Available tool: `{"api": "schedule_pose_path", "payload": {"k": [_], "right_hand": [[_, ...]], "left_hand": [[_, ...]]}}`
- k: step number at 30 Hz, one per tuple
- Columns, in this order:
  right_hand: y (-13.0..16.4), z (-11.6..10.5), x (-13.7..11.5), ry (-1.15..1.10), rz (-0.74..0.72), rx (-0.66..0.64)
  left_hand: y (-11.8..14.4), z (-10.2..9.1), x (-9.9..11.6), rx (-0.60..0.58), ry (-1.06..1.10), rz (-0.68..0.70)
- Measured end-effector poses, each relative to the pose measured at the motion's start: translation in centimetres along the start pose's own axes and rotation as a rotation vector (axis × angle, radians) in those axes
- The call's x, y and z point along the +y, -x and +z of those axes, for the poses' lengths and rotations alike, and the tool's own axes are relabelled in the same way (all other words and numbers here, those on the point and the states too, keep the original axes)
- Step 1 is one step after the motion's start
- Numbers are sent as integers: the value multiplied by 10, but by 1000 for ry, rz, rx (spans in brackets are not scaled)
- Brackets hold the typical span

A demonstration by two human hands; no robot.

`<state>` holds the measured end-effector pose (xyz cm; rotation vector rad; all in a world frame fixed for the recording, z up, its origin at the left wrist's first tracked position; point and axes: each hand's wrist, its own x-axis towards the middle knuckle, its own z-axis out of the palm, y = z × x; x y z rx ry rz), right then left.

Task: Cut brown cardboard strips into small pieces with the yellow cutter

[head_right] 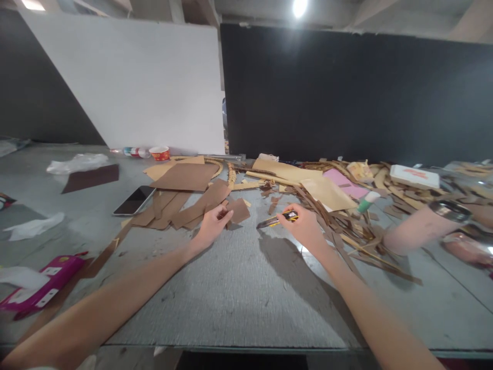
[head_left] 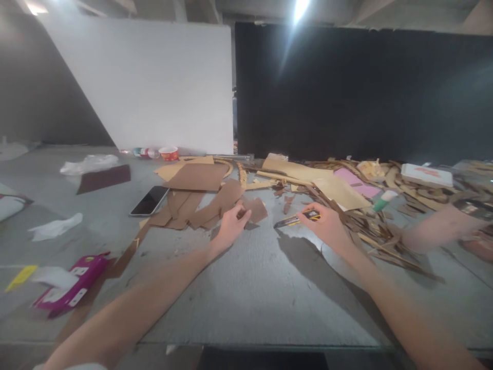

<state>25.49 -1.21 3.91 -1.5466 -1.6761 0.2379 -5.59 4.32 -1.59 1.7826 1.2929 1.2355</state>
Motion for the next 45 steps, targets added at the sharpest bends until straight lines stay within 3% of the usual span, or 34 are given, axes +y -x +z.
{"api": "schedule_pose_path", "payload": {"k": [5,8,12,15,20,27,30,33,39,45], "right_hand": [[-4,-6,8,-41,33,13],[-5,-7,12,-209,112,83],[-8,-4,14,-444,174,141],[-10,2,17,-500,180,134],[-9,15,30,-205,74,16],[-4,39,49,120,-82,-98],[-2,43,42,167,-141,-94],[4,44,22,48,-184,-83],[23,51,-15,-261,-40,-227],[30,51,-17,-335,16,-204]], "left_hand": [[2,-1,2,-24,41,8],[6,-2,9,-78,43,78],[11,-2,16,-167,-62,172],[10,1,14,-213,-172,216],[8,5,13,-220,-232,255],[10,2,15,-193,-44,131],[8,3,11,-188,3,122],[8,3,10,-193,-1,129],[17,9,21,-208,54,144],[31,20,31,-178,122,106]]}}
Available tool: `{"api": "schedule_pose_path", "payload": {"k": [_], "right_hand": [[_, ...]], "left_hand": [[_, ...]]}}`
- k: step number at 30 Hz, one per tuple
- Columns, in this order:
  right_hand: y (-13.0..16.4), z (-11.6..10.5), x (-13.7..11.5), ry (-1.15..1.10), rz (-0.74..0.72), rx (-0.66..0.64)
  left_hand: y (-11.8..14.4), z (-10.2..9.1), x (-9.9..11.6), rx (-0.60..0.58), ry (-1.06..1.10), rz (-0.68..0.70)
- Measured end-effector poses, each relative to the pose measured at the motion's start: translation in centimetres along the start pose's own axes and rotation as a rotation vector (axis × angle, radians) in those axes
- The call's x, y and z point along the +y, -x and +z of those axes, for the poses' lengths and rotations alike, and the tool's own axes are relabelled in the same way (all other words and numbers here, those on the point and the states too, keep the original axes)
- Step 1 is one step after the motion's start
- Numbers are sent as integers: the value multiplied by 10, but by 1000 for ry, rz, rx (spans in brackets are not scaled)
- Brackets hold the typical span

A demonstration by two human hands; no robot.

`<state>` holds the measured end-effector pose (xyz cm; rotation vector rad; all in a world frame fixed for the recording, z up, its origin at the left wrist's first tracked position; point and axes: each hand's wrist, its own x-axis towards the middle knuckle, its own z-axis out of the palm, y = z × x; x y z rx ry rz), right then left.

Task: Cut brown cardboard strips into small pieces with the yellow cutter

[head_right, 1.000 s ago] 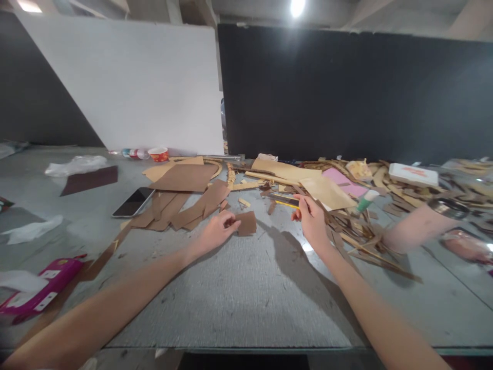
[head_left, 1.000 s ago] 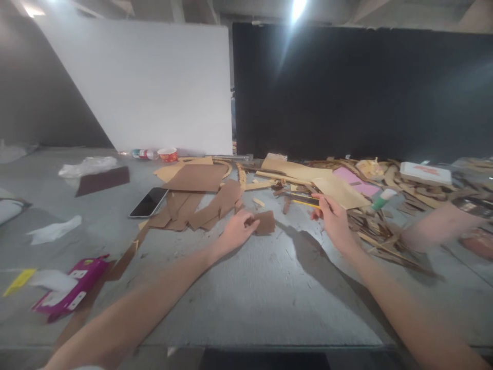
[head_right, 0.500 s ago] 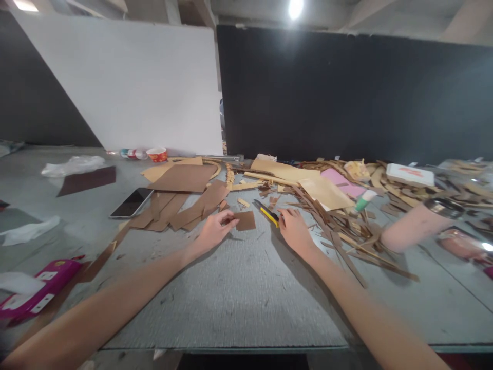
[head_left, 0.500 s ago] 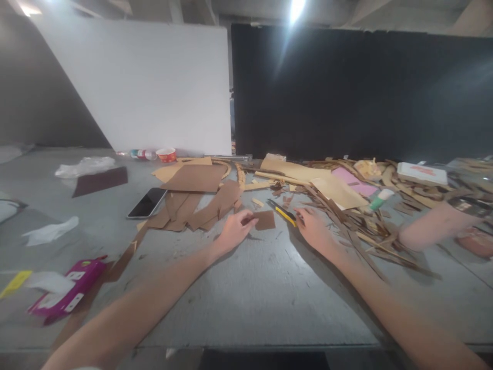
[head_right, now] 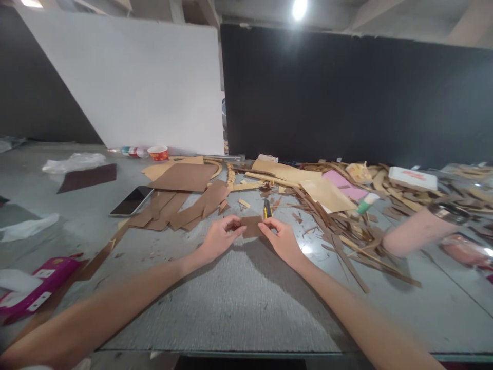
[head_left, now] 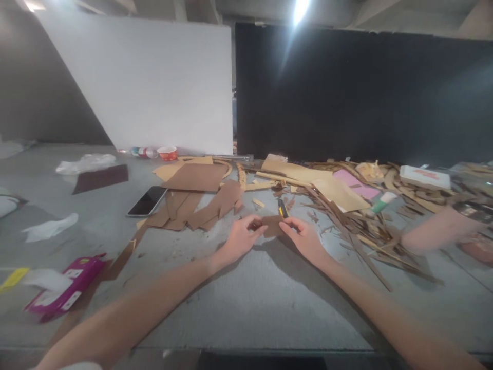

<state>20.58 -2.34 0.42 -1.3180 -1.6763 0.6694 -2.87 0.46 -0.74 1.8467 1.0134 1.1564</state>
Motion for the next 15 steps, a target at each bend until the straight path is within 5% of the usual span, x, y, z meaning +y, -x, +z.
{"api": "schedule_pose_path", "payload": {"k": [15], "right_hand": [[0,-1,-3,-3,21,-36]], "left_hand": [[2,0,-2,-36,81,-52]]}}
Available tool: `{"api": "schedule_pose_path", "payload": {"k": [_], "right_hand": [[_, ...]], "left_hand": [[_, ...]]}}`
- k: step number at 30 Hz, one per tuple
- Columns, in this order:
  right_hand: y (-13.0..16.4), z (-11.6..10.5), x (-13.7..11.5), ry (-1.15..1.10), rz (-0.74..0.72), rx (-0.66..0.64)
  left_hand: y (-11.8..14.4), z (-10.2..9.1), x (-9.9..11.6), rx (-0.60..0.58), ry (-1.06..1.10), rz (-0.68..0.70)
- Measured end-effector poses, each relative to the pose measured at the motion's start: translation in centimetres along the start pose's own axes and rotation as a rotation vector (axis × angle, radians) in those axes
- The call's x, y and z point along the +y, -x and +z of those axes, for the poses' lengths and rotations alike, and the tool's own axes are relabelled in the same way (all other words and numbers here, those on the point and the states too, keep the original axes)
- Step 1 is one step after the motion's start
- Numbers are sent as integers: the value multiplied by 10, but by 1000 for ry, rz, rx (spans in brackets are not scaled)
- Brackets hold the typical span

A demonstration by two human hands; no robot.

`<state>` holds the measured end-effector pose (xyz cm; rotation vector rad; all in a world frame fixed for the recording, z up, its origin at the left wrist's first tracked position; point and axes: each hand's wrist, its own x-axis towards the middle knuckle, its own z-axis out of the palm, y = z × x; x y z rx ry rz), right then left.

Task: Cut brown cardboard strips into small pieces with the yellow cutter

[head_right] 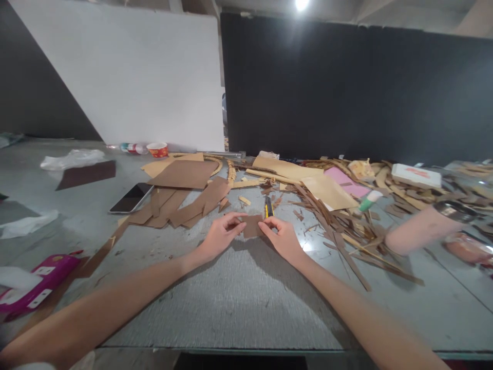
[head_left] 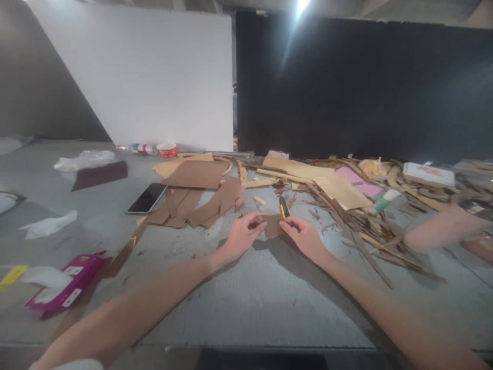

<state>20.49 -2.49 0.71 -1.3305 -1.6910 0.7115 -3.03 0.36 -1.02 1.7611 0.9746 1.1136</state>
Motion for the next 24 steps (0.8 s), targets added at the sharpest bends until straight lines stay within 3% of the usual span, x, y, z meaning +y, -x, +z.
{"api": "schedule_pose_path", "payload": {"k": [12,17,20,22,24], "right_hand": [[0,1,4,31,-32,-4],[0,3,12,85,-92,-17],[-1,4,16,162,-224,75],[0,4,16,255,-390,161],[3,3,12,379,-578,159]], "left_hand": [[0,0,-1,51,-23,54],[-2,2,-6,39,40,-17],[-3,4,-8,62,122,-92],[-4,4,-9,106,179,-136],[-5,5,-10,150,213,-165]]}}
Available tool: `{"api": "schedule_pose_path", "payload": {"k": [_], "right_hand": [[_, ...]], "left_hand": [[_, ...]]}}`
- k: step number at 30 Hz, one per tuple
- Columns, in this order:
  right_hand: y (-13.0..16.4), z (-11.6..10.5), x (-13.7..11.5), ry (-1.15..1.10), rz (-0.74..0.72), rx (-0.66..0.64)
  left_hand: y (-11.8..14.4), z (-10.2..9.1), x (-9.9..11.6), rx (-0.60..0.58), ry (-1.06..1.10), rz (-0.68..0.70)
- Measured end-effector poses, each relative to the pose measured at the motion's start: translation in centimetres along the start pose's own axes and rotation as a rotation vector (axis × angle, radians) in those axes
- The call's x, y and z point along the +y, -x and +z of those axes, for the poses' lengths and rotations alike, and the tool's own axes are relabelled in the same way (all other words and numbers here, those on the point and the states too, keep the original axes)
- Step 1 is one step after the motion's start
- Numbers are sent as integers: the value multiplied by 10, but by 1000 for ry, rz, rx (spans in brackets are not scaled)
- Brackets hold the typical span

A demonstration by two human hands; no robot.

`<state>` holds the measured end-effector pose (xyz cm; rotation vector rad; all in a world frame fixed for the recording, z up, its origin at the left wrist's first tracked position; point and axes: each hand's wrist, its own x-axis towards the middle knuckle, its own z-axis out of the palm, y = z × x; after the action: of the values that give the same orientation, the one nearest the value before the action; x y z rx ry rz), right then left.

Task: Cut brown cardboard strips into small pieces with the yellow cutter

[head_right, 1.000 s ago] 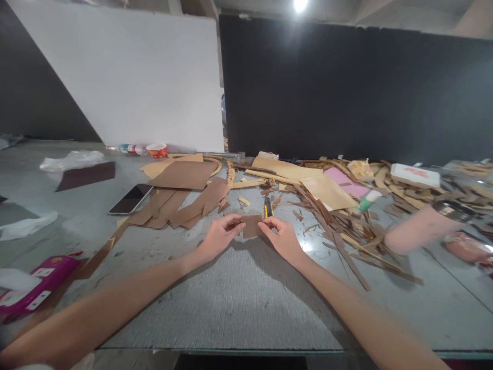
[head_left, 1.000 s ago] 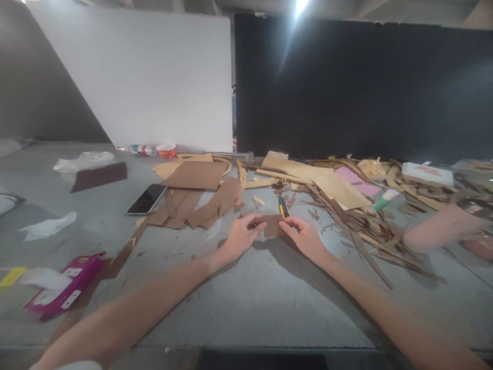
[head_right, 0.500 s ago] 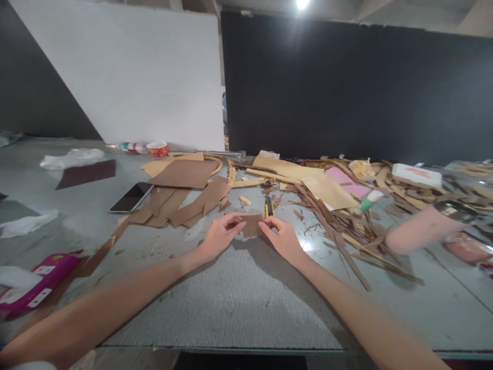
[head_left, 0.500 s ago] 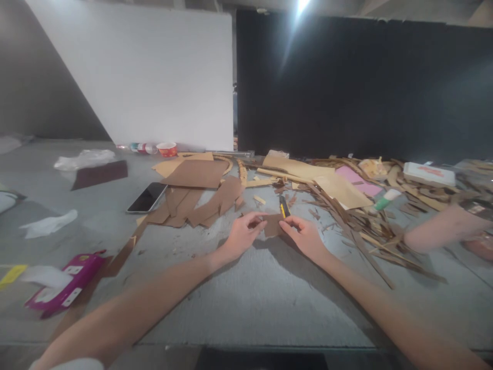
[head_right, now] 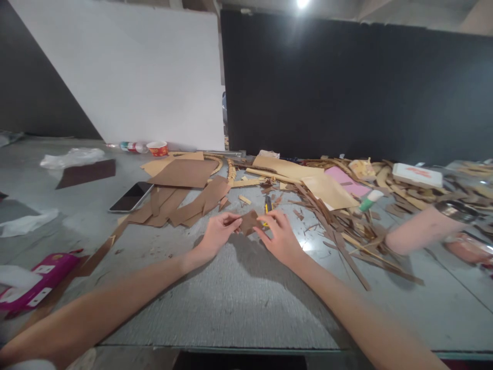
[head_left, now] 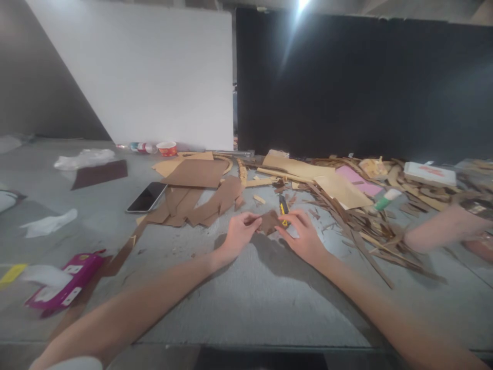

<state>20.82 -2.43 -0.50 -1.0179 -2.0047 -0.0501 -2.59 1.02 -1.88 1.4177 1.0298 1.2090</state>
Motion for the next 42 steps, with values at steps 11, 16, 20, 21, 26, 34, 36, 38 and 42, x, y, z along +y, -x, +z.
{"api": "schedule_pose_path", "payload": {"k": [11,16,20,21,26,34,36,38,42], "right_hand": [[-2,-4,-11,112,-268,-93],[-4,1,-10,-156,58,-1],[-4,-1,-10,-303,336,-65],[-4,-1,-9,-319,377,-81],[-5,-3,-9,-379,456,-133],[-7,-4,-10,-419,500,-169],[-7,-4,-8,-424,533,-171],[-7,-3,-6,-437,580,-179],[-7,-1,-5,-467,677,-185]], "left_hand": [[8,7,4,22,90,-97],[9,6,6,-46,98,-140],[9,4,8,-144,109,-154],[9,3,9,-170,115,-152],[6,2,5,-220,85,-110],[8,3,-3,-225,-75,-42],[10,4,-2,-219,-58,-59],[13,5,2,-210,-55,-76],[18,5,8,-206,-119,-4]]}}
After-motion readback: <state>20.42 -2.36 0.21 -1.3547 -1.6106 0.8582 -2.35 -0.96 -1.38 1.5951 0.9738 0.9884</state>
